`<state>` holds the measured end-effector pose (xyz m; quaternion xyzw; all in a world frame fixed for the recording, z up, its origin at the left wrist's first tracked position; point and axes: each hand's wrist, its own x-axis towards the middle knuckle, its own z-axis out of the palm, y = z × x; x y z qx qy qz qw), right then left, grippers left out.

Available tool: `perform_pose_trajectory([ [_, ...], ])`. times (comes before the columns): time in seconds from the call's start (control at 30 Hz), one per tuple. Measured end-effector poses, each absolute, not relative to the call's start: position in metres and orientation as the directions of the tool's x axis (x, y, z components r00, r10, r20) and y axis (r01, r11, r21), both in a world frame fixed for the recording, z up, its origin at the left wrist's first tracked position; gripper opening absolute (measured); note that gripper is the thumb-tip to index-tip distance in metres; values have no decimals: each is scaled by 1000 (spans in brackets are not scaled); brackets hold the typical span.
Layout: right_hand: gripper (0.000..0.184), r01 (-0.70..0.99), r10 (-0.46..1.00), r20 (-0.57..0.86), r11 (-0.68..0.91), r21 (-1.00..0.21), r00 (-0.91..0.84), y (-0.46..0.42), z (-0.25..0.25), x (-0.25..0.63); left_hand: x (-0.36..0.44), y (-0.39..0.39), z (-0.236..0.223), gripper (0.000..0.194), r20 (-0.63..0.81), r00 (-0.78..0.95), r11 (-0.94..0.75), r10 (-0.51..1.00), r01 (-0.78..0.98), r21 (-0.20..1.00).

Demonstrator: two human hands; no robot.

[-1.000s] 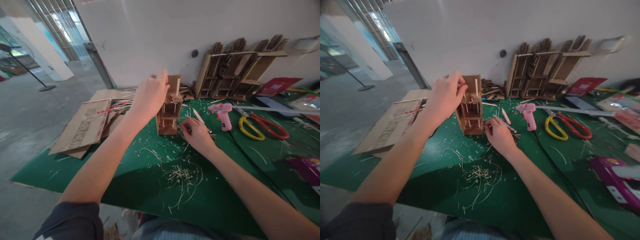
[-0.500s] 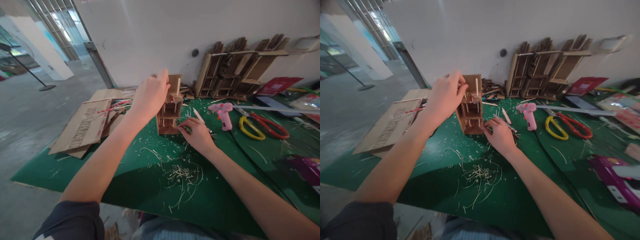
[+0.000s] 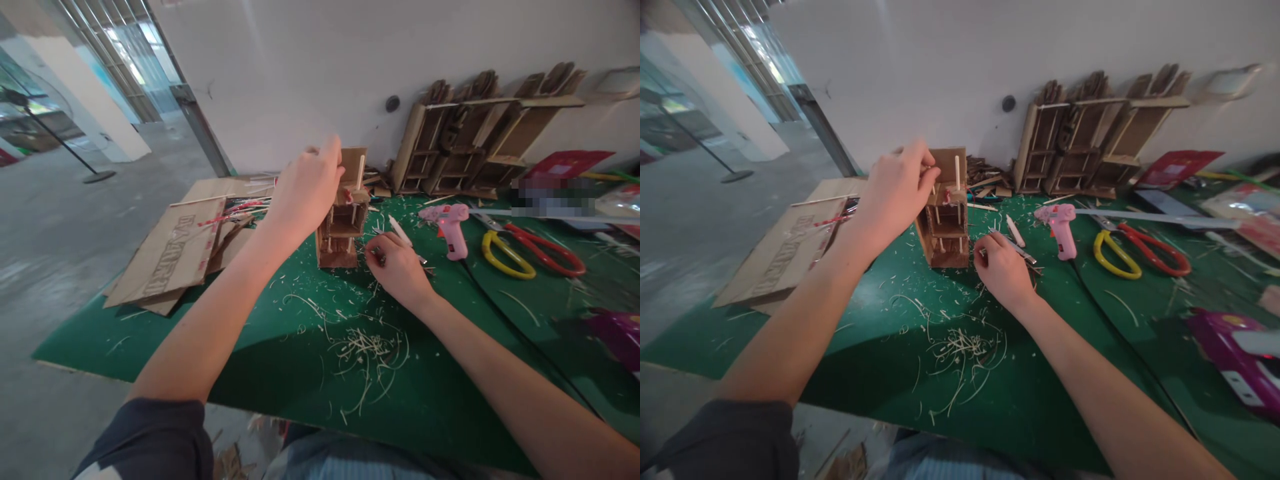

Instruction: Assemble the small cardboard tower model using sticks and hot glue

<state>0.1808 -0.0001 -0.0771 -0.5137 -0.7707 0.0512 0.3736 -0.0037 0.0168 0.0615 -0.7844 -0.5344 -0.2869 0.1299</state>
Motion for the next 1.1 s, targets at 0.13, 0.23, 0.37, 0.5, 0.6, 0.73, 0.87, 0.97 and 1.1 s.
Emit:
perform_pose_trajectory([
  [0.13,15,766,834,516,459,-450,-196,-1,-77,181,-3,16,63,16,579,257,-376,774,922,94],
  [0.23,16,769,834,516,456,-448,-194,-1,-77,180,-3,15,63,16,579,255,-383,774,917,108],
  [0.37,15,764,836,515,455,-458,-189,-2,-77,180,-4,16,62,14,581,239,-396,778,905,158],
  [0.5,15,770,847,499,440,-462,-185,-3,-77,180,-4,16,62,13,577,230,-402,784,896,190],
  [0.6,15,779,852,491,429,-457,-181,-4,-76,180,-4,15,63,13,578,225,-400,785,895,195],
  [0.73,15,786,856,485,422,-453,-179,-5,-76,179,-4,15,63,14,577,230,-391,784,904,171],
  [0.87,12,791,858,484,414,-450,-173,-5,-75,178,-4,15,63,14,579,243,-396,778,905,152],
  [0.97,10,784,854,489,421,-456,-175,-5,-75,179,-5,15,63,14,590,249,-396,768,909,131],
  [1.1,10,778,850,494,431,-456,-181,-3,-76,180,-5,15,62,15,592,246,-398,768,907,138],
])
